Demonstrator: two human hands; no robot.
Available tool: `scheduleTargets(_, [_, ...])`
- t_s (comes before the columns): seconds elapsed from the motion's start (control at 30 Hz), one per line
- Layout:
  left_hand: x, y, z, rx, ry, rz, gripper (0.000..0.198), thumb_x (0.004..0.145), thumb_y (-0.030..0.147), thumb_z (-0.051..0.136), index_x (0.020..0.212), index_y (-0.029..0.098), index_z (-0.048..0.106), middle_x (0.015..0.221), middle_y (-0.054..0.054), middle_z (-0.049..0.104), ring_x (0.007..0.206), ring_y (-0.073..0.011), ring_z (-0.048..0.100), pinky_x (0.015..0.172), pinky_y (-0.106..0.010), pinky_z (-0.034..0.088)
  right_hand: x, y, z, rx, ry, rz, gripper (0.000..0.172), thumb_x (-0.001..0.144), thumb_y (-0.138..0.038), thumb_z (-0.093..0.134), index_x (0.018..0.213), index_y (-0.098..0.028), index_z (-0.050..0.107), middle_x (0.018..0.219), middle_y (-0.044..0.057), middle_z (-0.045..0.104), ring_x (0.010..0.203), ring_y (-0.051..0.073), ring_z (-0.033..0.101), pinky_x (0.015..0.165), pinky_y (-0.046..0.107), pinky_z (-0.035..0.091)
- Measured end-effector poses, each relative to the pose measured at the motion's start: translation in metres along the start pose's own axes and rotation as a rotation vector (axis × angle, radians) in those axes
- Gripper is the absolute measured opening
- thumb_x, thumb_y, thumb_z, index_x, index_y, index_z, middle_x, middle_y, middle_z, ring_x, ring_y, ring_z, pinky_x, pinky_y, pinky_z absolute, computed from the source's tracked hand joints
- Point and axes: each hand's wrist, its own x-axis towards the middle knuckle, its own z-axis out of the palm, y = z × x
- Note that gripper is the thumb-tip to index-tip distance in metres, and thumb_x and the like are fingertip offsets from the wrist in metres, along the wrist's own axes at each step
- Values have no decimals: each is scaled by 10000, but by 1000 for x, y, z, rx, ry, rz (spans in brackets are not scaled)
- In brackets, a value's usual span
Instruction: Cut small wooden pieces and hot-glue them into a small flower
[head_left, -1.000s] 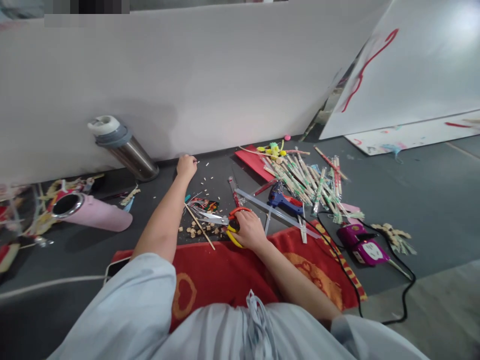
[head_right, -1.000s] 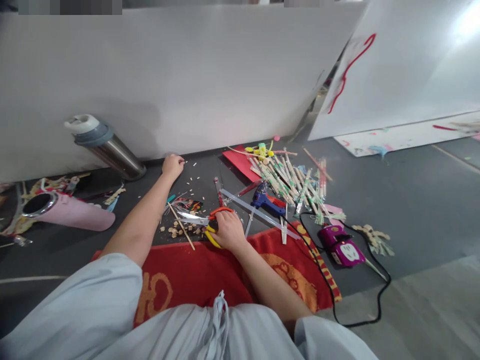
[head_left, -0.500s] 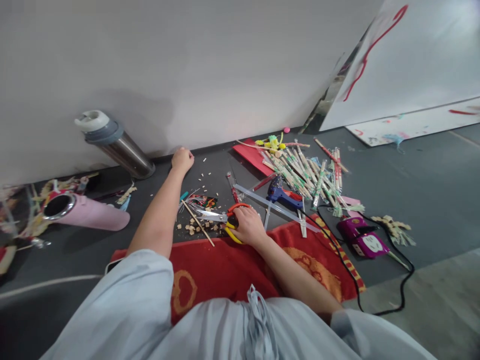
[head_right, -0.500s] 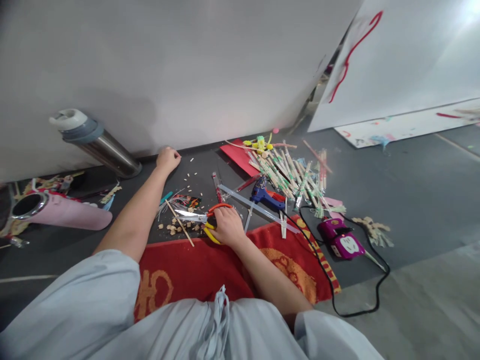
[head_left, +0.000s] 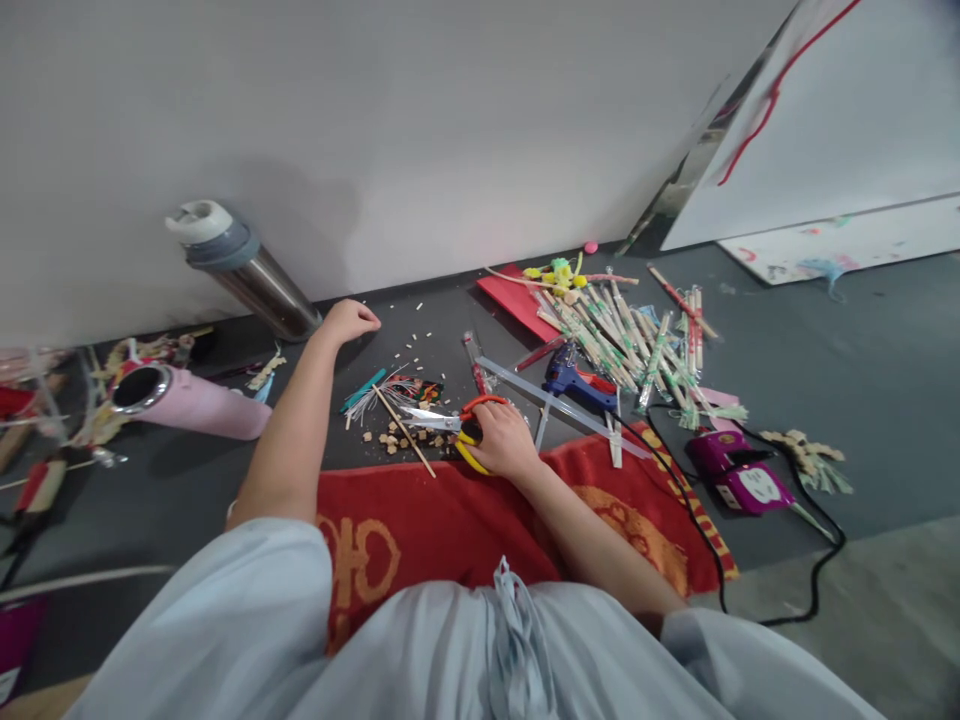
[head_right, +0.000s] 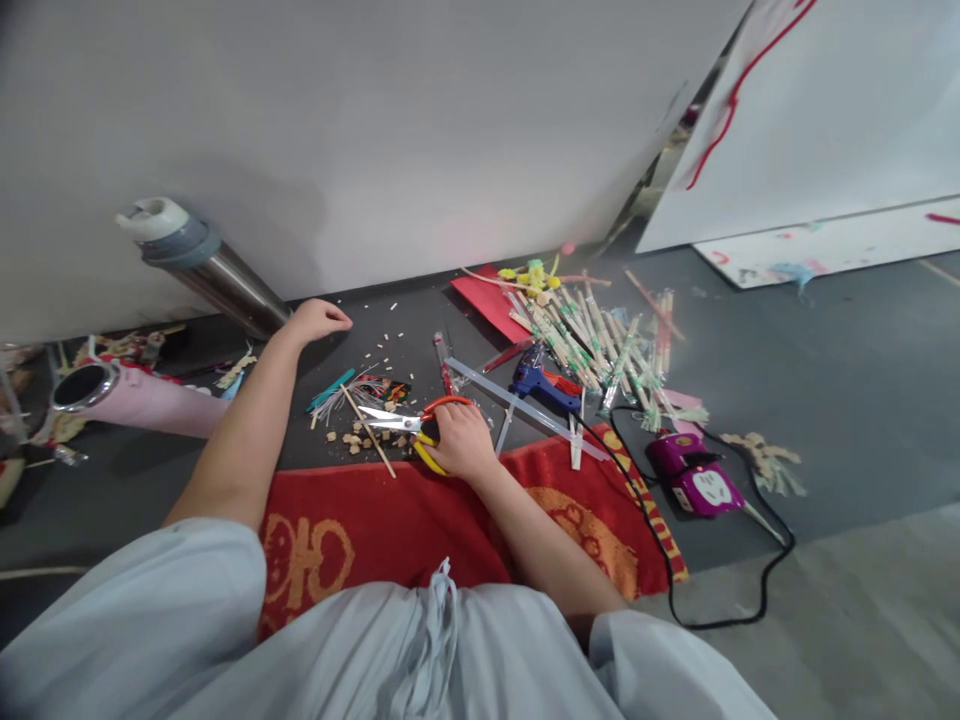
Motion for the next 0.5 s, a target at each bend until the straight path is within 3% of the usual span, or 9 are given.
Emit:
scheduleTargets(0.07, [9,0,7,65,127,-14,277,717,291,616,926,180,760,892,-87,744,811,-204,655,753,-290,476,0,1,1,-1,6,-5,474,799,-546,582,1031,-134,621,973,122,684,942,272,626,873,366,435])
scheduleTargets(0.13, [17,3,15,103,176,-3,332,763,279,580,1044,188,730,1014,-107,733,932,-231,657,843,-327,481,-1,1,2,-6,9,-10,475,800,-549,577,1033,-136,620,967,119,684,937,271,625,870,365,434])
scheduleTargets(0.23, [23,12,26,179,183,21,387,818,281,531,1168,200,675,1126,-126,698,1019,-259,639,908,-387,478,-1,2,3,-16,10,-14,489,817,-573,539,1026,-138,621,959,121,685,926,271,621,862,369,431])
scheduleTargets(0.37, [20,28,36,284,178,5,367,867,274,456,1138,188,687,1177,-153,660,1060,-284,619,927,-427,471,-1,2,2,-21,6,-25,499,828,-583,513,1029,-138,618,960,120,683,914,270,618,855,372,426])
scheduleTargets(0.5, [13,44,42,350,174,-44,424,909,253,350,1135,63,655,1197,-236,606,1124,-368,575,933,-494,451,-1,2,2,-11,7,-22,492,832,-577,511,1026,-138,618,965,111,684,913,270,620,848,368,423])
